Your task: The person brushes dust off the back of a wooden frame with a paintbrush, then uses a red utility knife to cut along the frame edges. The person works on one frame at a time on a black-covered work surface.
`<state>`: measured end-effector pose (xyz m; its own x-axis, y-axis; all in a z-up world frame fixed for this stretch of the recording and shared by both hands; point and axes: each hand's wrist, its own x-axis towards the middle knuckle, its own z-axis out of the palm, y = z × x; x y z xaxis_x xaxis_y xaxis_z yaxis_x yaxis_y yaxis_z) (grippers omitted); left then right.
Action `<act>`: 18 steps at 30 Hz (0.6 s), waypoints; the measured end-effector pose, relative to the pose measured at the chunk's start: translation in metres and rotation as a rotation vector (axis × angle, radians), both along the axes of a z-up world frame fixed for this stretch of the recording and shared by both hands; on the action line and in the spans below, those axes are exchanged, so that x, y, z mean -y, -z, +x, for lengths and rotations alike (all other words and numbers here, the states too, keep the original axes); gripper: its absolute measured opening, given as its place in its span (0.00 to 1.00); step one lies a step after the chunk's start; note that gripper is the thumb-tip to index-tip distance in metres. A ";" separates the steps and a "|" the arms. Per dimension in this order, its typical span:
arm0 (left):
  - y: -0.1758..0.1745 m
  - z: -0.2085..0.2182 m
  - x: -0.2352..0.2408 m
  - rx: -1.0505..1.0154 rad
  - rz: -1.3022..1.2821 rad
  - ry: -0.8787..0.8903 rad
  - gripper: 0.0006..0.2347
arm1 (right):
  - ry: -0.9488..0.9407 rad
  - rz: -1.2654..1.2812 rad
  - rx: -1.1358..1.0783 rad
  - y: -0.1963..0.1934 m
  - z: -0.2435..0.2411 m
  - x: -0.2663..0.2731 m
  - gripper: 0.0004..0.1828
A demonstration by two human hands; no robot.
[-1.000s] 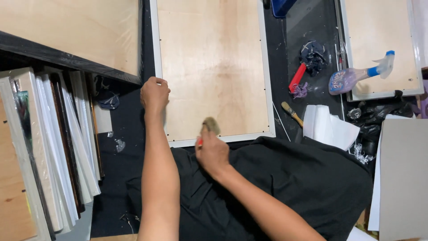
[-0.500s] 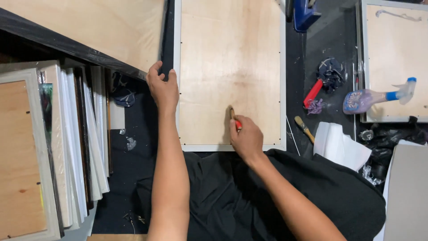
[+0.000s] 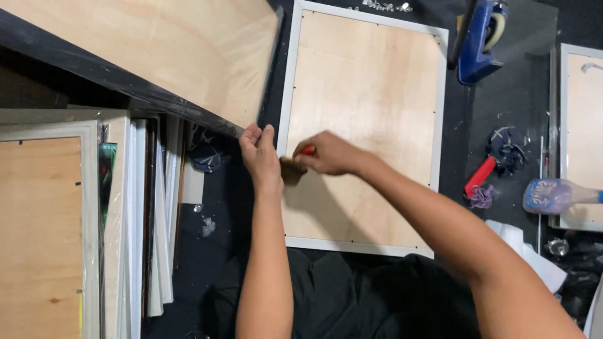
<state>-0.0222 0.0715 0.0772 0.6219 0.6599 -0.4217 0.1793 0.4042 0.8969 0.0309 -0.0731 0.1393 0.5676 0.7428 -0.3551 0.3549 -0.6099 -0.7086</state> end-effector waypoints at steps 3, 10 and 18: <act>-0.006 0.000 0.005 -0.045 -0.037 0.077 0.26 | 0.101 -0.091 0.160 0.009 0.084 -0.004 0.14; -0.011 0.021 0.015 -0.211 -0.050 0.172 0.24 | 0.255 -0.136 0.305 -0.004 0.224 -0.023 0.09; 0.008 0.031 0.014 -0.301 -0.046 0.260 0.21 | 0.326 -0.042 0.522 0.048 0.306 -0.031 0.08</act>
<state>0.0085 0.0573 0.0691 0.6098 0.4727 -0.6362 0.5332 0.3492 0.7706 0.3369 -0.0424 0.0916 0.8701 0.4928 0.0058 0.4388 -0.7694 -0.4642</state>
